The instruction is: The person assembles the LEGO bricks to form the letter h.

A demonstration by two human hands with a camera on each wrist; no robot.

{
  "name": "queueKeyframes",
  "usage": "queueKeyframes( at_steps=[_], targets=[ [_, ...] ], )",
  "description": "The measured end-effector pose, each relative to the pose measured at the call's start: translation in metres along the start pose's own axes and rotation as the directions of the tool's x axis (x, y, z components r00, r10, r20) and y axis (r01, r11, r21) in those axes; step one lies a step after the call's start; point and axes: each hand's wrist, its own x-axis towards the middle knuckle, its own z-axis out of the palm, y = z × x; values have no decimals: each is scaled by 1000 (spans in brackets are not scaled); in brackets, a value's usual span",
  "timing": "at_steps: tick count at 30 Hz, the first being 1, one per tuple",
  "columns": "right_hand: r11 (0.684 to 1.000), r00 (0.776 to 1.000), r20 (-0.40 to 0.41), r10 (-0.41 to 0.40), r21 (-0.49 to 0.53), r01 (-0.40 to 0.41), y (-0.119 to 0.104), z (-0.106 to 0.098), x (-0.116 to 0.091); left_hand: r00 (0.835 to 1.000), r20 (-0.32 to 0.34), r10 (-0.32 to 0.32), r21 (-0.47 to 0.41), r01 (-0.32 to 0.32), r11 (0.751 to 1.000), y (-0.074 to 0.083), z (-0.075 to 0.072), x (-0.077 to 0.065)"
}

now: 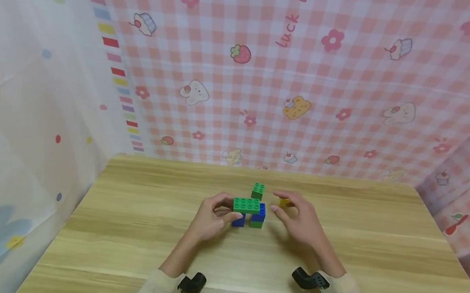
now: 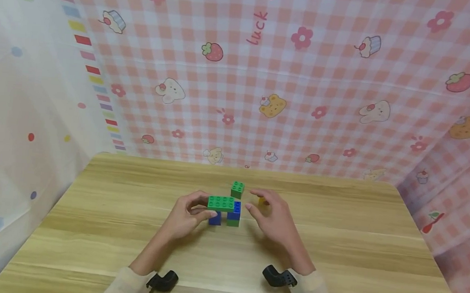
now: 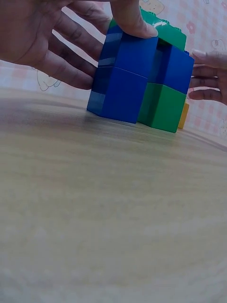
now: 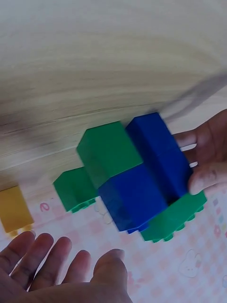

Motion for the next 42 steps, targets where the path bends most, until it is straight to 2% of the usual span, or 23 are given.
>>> queueKeyframes(
  at_steps=[12,22,26,31,35,42],
  targets=[
    [997,996,-58,75,-6,-75,19,-12,7,1000,0,4,-11,-4,1000,-1,0,0],
    [979,979,-17,203,27,-203,34,-17,11,1000,9,14,-2,-14,1000,0,1,3],
    [962,963,30,270,46,-271,40,-14,11,999,19,26,-9,-25,1000,-1,3,4],
    [949,952,64,298,86,-303,46,-6,14,1000,21,12,-4,-11,1000,-2,4,3],
    [944,948,59,313,94,-317,52,-1,16,1000,21,8,1,-8,1000,-2,2,3],
    [940,944,1,331,93,-330,50,10,13,1000,22,14,6,-14,1000,-1,-1,0]
  ],
)
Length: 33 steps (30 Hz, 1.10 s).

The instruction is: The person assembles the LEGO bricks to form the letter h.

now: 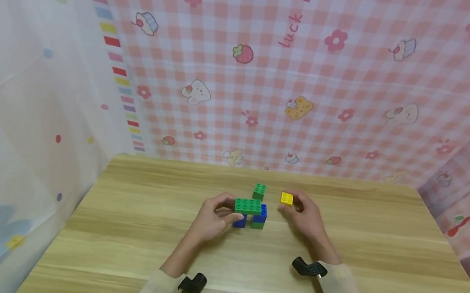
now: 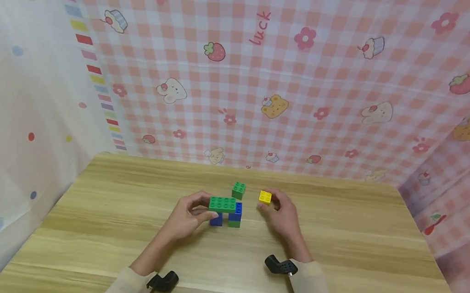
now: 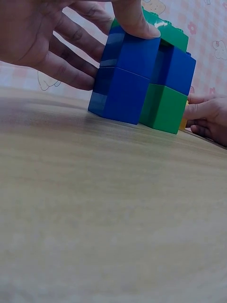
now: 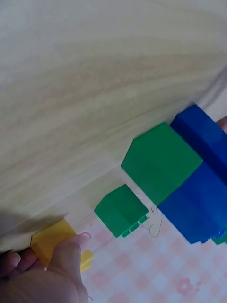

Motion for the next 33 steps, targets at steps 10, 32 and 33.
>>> queueKeyframes(
  at_steps=[10,32,33],
  targets=[
    [999,996,-84,-6,-32,3,-3,7,-3,1000,1,-1,8,1,1000,0,-3,-2],
    [992,990,-81,-118,-49,114,-20,0,-13,1000,2,-6,2,6,1000,-3,-1,0],
    [992,989,-79,-122,-52,118,-22,-1,-13,1000,2,-5,1,5,1000,-3,-1,0]
  ],
)
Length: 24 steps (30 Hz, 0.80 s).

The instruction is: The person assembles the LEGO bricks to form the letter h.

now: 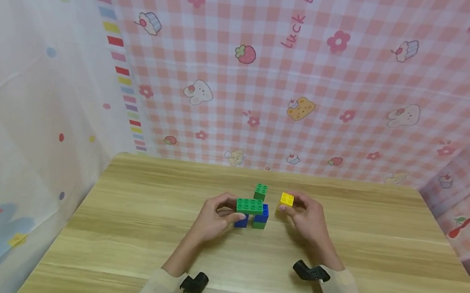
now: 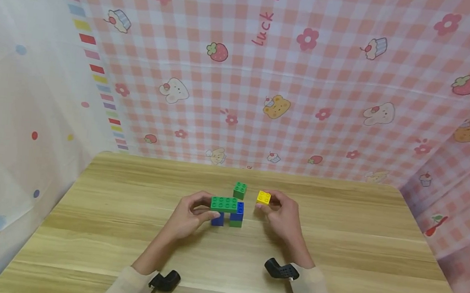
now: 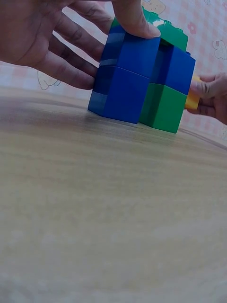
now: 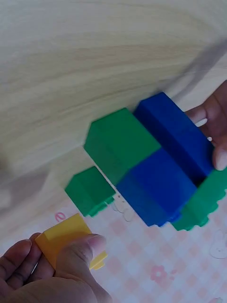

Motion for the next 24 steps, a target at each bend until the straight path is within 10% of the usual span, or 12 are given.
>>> queueKeyframes(
  at_steps=[24],
  targets=[
    [981,981,2,-193,34,193,-59,-6,-6,1000,-5,11,-6,-11,1000,-1,1,1]
  ],
)
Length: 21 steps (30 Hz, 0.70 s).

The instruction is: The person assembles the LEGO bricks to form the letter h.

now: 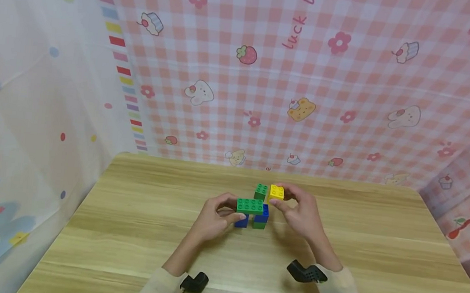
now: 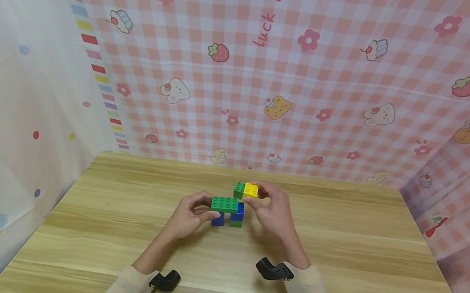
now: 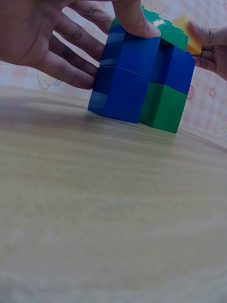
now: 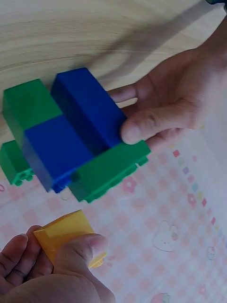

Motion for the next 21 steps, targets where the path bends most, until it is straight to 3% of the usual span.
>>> queueKeyframes(
  at_steps=[21],
  targets=[
    [990,989,67,-134,45,131,-31,22,2,1000,2,1,-4,-1,1000,3,-1,-1]
  ],
)
